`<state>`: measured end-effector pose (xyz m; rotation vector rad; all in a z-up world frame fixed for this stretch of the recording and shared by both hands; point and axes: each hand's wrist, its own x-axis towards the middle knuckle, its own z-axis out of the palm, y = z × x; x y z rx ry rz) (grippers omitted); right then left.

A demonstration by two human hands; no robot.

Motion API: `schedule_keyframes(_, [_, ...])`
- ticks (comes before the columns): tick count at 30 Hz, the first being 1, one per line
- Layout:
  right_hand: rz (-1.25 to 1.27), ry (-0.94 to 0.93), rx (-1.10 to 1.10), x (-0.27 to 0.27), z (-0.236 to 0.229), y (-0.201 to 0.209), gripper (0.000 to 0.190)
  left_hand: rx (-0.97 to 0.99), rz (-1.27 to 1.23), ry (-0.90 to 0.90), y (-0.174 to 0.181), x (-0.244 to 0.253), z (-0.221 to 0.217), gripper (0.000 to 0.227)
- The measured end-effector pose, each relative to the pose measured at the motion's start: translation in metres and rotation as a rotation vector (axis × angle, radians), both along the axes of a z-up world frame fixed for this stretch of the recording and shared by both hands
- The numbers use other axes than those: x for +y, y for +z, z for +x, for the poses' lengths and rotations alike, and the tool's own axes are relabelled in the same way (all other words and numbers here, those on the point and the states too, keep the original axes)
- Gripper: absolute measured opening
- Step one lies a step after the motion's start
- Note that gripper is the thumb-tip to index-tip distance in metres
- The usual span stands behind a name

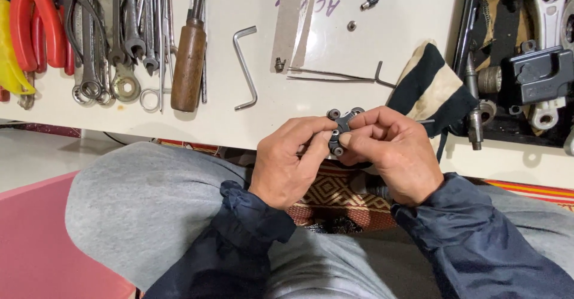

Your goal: Assembling a small mechanical sub-assembly by aligning parts and securing them with small screws or pins.

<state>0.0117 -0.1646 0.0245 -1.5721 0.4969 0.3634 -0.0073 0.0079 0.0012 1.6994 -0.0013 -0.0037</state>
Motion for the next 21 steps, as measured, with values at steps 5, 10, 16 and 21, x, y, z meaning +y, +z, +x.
schedule_keyframes(5, [0.02, -0.009, 0.008, -0.002, 0.0, -0.002, 0.028, 0.008, 0.001, 0.001, 0.0, -0.003, 0.0, 0.018])
schedule_keyframes(10, [0.02, 0.001, 0.004, -0.002, 0.0, -0.003, 0.028, 0.099, -0.059, 0.049, -0.006, -0.003, 0.0, 0.02])
schedule_keyframes(16, [0.017, 0.019, 0.007, -0.004, -0.001, -0.001, 0.028, 0.099, -0.079, 0.04, -0.005, -0.003, 0.001, 0.018])
schedule_keyframes(21, [0.028, 0.01, 0.013, -0.003, -0.001, -0.001, 0.029, 0.127, -0.065, 0.034, -0.005, -0.002, 0.001, 0.018])
